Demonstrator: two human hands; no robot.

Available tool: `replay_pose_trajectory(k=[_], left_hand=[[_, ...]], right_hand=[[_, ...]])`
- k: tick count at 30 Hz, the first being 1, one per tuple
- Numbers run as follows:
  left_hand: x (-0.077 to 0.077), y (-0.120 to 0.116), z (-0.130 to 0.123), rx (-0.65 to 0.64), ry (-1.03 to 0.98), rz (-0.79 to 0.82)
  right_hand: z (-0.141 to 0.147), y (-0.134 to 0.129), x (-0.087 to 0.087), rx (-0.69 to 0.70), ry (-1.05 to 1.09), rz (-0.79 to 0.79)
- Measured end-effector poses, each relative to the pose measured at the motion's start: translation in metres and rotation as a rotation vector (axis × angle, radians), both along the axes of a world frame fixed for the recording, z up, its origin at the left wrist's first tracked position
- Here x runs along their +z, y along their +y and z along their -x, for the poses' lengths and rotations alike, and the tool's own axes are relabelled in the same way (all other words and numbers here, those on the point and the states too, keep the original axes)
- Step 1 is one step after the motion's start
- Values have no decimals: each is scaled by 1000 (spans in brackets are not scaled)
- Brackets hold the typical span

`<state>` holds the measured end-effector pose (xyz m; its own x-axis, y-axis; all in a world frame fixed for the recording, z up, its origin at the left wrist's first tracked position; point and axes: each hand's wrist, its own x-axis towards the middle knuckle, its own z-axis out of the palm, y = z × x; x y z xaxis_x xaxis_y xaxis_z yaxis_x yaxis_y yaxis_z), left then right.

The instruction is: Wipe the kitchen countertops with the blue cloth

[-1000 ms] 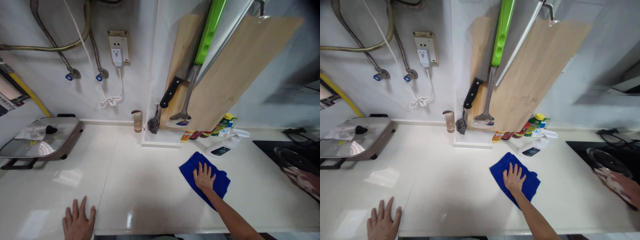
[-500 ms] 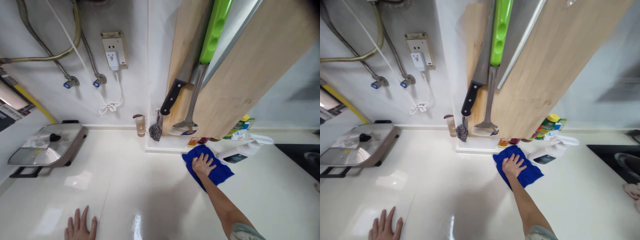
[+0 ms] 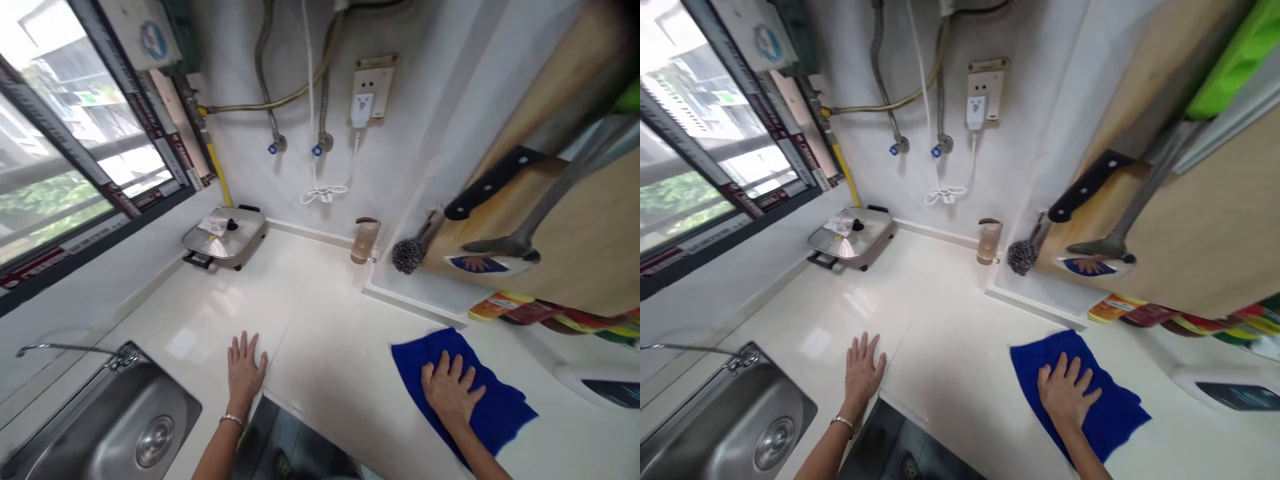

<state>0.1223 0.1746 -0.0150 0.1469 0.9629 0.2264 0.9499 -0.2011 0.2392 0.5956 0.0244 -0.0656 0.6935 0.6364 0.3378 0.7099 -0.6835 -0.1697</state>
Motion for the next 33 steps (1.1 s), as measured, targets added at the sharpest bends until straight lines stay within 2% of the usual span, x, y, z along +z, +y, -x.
replay_pose_trajectory(k=[7, 10, 13, 16, 20, 24, 26, 28, 31, 33], left_hand=[[-7, -4, 18, -83, -30, 31], [-4, -21, 37, -113, -44, 57], [-1, -59, 68, -120, -37, 27], [-6, -114, 105, -103, 36, -82], [-29, -184, 143, -26, 136, -133], [-45, -229, 160, 15, 182, -124], [-42, -244, 164, 56, 199, -104], [-32, -254, 166, 102, 219, -72], [-16, -260, 167, 147, 229, -61], [-9, -260, 167, 153, 225, -88]], right_hand=[[83, 17, 3, 213, -26, -8], [110, 24, 6, 274, -48, 8], [134, 29, 6, 329, -90, 5], [157, 34, 3, 398, -108, 10], [186, 48, 1, 480, -98, -1], [219, 65, 7, 595, -67, -26], [238, 73, 13, 656, -43, -24], [260, 80, 19, 700, -9, 8], [292, 88, 27, 783, 25, 98], [309, 90, 30, 887, 16, 160]])
